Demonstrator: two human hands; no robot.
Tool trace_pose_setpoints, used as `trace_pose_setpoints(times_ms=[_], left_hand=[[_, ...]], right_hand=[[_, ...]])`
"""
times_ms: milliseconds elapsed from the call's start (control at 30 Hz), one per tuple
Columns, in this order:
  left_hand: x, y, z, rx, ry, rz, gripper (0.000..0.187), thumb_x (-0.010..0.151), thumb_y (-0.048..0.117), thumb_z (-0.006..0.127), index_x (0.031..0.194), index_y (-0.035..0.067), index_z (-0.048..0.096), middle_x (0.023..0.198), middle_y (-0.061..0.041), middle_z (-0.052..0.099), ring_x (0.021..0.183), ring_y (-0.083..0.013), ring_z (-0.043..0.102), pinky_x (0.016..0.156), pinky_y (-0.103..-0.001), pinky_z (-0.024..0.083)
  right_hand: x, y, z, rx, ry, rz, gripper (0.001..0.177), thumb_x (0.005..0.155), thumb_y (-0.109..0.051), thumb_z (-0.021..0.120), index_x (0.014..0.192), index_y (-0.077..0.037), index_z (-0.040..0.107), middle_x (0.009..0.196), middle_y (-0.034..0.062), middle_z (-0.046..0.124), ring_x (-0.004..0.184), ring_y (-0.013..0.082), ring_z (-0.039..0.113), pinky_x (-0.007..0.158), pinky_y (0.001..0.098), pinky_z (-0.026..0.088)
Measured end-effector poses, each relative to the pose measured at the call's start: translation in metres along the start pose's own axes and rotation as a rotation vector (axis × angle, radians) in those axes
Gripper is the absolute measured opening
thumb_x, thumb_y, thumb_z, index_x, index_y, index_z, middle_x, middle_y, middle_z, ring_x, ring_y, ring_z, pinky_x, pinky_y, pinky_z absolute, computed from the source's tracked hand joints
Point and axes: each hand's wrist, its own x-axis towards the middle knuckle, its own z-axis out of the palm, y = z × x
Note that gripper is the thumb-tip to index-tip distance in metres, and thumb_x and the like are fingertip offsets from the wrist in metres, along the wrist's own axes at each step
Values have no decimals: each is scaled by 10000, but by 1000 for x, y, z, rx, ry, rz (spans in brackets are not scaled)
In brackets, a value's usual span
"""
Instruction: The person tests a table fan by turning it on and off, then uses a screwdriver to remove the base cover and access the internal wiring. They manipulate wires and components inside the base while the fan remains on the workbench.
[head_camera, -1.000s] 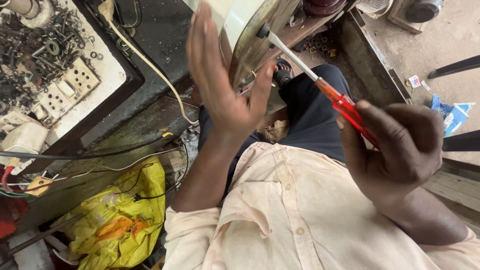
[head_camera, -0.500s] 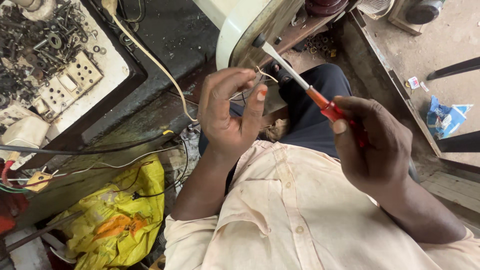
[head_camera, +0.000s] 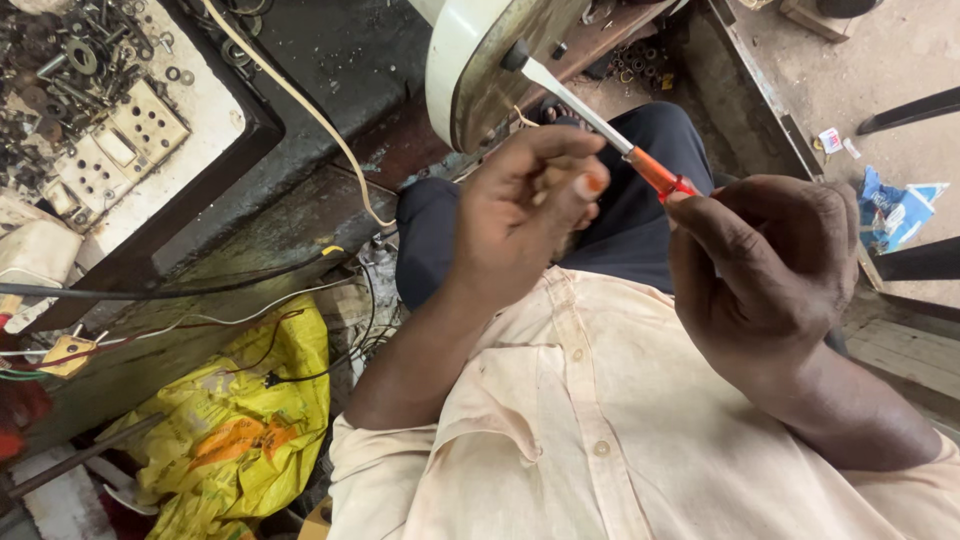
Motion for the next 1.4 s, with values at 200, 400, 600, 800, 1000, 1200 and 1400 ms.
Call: trace_pose_setpoints(times_ms=[200, 400, 600, 800, 1000, 1200, 1400], left_hand=[[8, -4, 12, -184, 38, -127, 199, 1102, 163, 681, 1193, -11, 654, 929, -66, 711, 745, -81, 669, 658, -214, 552], [14, 5, 14, -176, 110, -167, 202, 1090, 204, 686, 1076, 2, 676, 877, -82, 724, 757, -120, 708, 731, -291, 618], [12, 10, 15, -173, 120, -159, 211, 1094, 218, 703, 1075, 10, 675, 916, -79, 721, 770, -125, 705, 693, -266, 600], [9, 18, 9, -147, 98, -201, 221, 1094, 222, 700, 1097, 1, 678, 944, -93, 732, 779, -127, 714, 711, -264, 617], [8, 21, 5, -137, 89, -209, 233, 1100, 220, 694, 1172, -1, 683, 1004, -126, 755, 839, -140, 741, 757, -269, 645], [3, 22, 5, -102, 110, -189, 249, 1102, 213, 694, 1215, -8, 673, 1033, -126, 754, 903, -145, 750, 786, -279, 655], [-3, 25, 4, -36, 121, -188, 248, 1105, 212, 689, 1221, -7, 674, 1018, -119, 758, 885, -132, 749, 766, -257, 650]], right_hand=[[-5, 0, -2, -35, -27, -42, 211, 961, 5, 813, 1134, -103, 758, 1034, 77, 648, 913, 233, 590, 804, 357, 429], [-8, 3, -5, 42, -59, 13, 299, 970, -64, 839, 1230, -70, 692, 1075, 118, 638, 961, 262, 630, 783, 372, 491], [-6, 18, -15, 1215, -262, 605, 448, 1031, -211, 655, 1370, 50, 520, 1078, 124, 679, 752, 86, 613, 613, 226, 491], [-16, 12, -11, 1418, -286, 771, 388, 1070, -134, 574, 1406, 58, 548, 985, 112, 726, 601, 16, 564, 521, 169, 447], [-17, 0, -1, 647, -180, 281, 374, 994, 32, 677, 1345, 72, 552, 1139, 179, 690, 963, 200, 684, 797, 298, 558], [-12, -7, -2, 334, -157, 143, 362, 968, 79, 741, 1304, 0, 633, 1072, 167, 696, 867, 221, 693, 674, 310, 567], [-8, -10, -7, 307, -211, 102, 387, 917, 19, 747, 1278, 15, 609, 1086, 184, 690, 904, 281, 709, 688, 339, 594]])
